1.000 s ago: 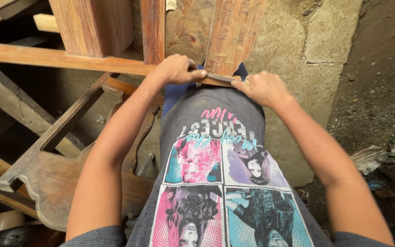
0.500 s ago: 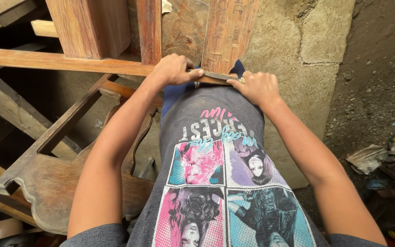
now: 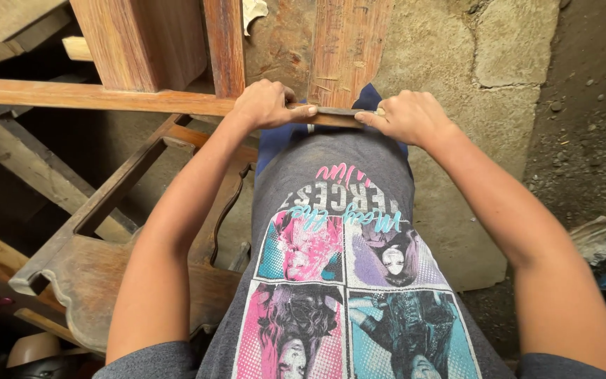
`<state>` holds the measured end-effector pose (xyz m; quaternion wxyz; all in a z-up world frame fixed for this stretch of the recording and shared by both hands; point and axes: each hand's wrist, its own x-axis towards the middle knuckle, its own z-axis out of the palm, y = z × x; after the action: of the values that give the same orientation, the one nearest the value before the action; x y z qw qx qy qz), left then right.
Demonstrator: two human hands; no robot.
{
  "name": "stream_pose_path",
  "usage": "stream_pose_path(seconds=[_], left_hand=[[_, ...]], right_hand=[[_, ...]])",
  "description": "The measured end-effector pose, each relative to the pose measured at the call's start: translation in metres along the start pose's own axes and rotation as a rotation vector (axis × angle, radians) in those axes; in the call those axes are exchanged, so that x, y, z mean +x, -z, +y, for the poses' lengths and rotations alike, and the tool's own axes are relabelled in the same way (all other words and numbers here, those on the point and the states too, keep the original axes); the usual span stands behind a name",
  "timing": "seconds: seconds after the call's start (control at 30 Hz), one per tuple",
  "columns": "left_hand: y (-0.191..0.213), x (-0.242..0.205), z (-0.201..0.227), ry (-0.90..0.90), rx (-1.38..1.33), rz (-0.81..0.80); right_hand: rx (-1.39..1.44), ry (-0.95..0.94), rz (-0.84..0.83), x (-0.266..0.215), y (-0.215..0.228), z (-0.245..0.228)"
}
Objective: The person smooths the wooden frame of a chair using a metal file and a hammer. They repeatedly file the wood and tap it with the hammer to shape or smooth the surface. Finally, they wipe the wood with a cloth.
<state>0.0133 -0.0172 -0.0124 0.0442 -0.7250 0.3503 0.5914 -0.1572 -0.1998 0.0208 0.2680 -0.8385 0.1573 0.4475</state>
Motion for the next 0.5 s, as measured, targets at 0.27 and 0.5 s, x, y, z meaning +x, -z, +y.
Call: stream_pose_path(seconds=[0.27,0.5], left_hand=[[-0.003,0.002,0.000,0.016,-0.003,0.020],[0.005,-0.007,0.012,0.036,-0.002,0.045]], right_hand=[[0.080,-0.053,-0.063,-0.005,-0.003,-0.004],[-0.031,-0.098,0.185,-0.012,-0.031,-0.005]])
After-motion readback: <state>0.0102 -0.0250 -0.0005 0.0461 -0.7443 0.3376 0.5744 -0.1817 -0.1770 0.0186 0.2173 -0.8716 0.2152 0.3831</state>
